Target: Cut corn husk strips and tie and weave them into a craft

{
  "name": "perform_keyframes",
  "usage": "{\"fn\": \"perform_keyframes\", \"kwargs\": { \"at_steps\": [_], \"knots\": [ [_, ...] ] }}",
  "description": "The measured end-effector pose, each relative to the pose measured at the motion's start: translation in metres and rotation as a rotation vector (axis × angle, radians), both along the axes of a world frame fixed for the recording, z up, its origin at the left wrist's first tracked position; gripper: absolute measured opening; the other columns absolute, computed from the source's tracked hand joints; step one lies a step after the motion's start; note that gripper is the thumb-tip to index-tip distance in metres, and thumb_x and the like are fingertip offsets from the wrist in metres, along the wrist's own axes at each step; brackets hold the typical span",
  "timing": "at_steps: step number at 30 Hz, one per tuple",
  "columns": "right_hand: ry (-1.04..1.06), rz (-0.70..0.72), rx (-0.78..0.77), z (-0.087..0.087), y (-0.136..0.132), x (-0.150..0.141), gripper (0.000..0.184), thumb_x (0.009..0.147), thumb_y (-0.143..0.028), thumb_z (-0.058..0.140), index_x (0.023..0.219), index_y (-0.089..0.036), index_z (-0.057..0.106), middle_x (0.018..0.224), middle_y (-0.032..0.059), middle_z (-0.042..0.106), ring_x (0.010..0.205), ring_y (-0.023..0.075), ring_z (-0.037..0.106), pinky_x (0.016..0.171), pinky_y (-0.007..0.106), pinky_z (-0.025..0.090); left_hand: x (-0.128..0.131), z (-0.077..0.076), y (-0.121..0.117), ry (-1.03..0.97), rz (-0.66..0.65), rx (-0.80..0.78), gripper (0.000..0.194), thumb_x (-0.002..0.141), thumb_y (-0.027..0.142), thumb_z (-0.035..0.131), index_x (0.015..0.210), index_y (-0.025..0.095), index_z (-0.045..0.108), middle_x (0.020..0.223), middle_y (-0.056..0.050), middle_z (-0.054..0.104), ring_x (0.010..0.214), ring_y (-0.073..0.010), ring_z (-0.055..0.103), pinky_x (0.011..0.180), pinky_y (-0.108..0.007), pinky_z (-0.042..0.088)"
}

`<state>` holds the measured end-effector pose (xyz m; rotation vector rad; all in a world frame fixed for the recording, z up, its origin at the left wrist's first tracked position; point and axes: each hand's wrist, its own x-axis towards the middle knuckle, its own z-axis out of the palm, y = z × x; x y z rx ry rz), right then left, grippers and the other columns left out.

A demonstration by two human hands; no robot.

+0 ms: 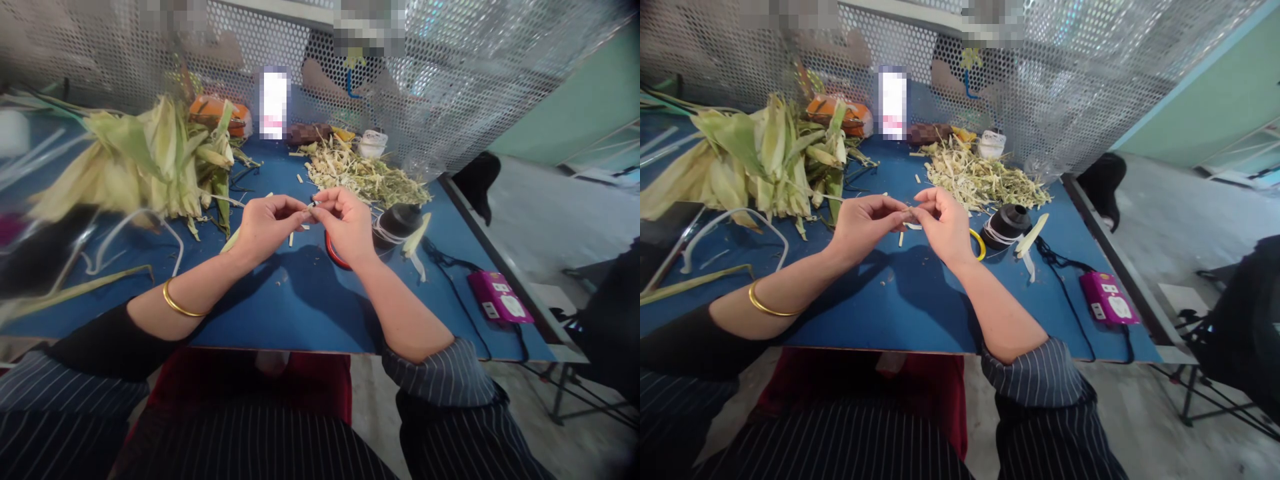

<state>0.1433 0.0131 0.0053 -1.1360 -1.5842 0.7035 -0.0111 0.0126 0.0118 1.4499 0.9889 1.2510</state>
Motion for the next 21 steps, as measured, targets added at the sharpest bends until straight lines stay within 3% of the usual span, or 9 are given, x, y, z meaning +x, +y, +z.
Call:
{"fn": "perform_keyframes", "kwargs": {
  "at_steps": [7,13,17,21],
  "knots": [
    [-0.103,0.037,0.076,0.0026,-0.0027,-0.0001,0.014,0.084,-0.025,0.057,0.098,-0.022,0.055,0.085,0.0011,0.066,0.079,0.0144,0.063,0.079,0.033,0.048,-0.0033,-0.0022,0.0052,-0.110,-0.039,-0.144,0.021,0.071,0.032,0.070,0.080,0.013,0.071,0.074,-0.007,0.072,0.060,-0.0121,0.064,0.062,-0.025,0.053],
    [-0.173,0.008,0.178,0.0063,-0.0049,-0.0014,0.009,0.083,-0.027,0.060,0.089,-0.021,0.057,0.084,0.0000,0.064,0.075,0.0124,0.060,0.076,0.030,0.048,-0.0055,-0.0042,0.0080,-0.131,-0.046,-0.162,0.022,0.071,0.034,0.071,0.080,0.014,0.071,0.073,-0.006,0.071,0.058,-0.0116,0.063,0.059,-0.025,0.051],
    [-0.106,0.023,0.088,0.0047,-0.0027,-0.0010,0.016,0.080,-0.027,0.063,0.094,-0.021,0.059,0.087,0.0018,0.067,0.077,0.0131,0.062,0.075,0.030,0.049,-0.0058,-0.0031,0.0075,-0.057,-0.021,-0.081,0.019,0.071,0.031,0.068,0.078,0.014,0.070,0.070,-0.006,0.070,0.059,-0.0125,0.063,0.057,-0.024,0.050],
    [-0.044,0.105,-0.074,0.0032,0.0003,0.0010,0.011,0.078,-0.027,0.064,0.084,-0.018,0.064,0.076,0.0016,0.068,0.071,0.0130,0.062,0.070,0.030,0.050,-0.0077,0.0007,0.0060,0.131,0.022,0.065,0.013,0.071,0.026,0.065,0.073,0.015,0.072,0.068,-0.004,0.070,0.060,-0.0134,0.062,0.059,-0.024,0.049]
  ]
}}
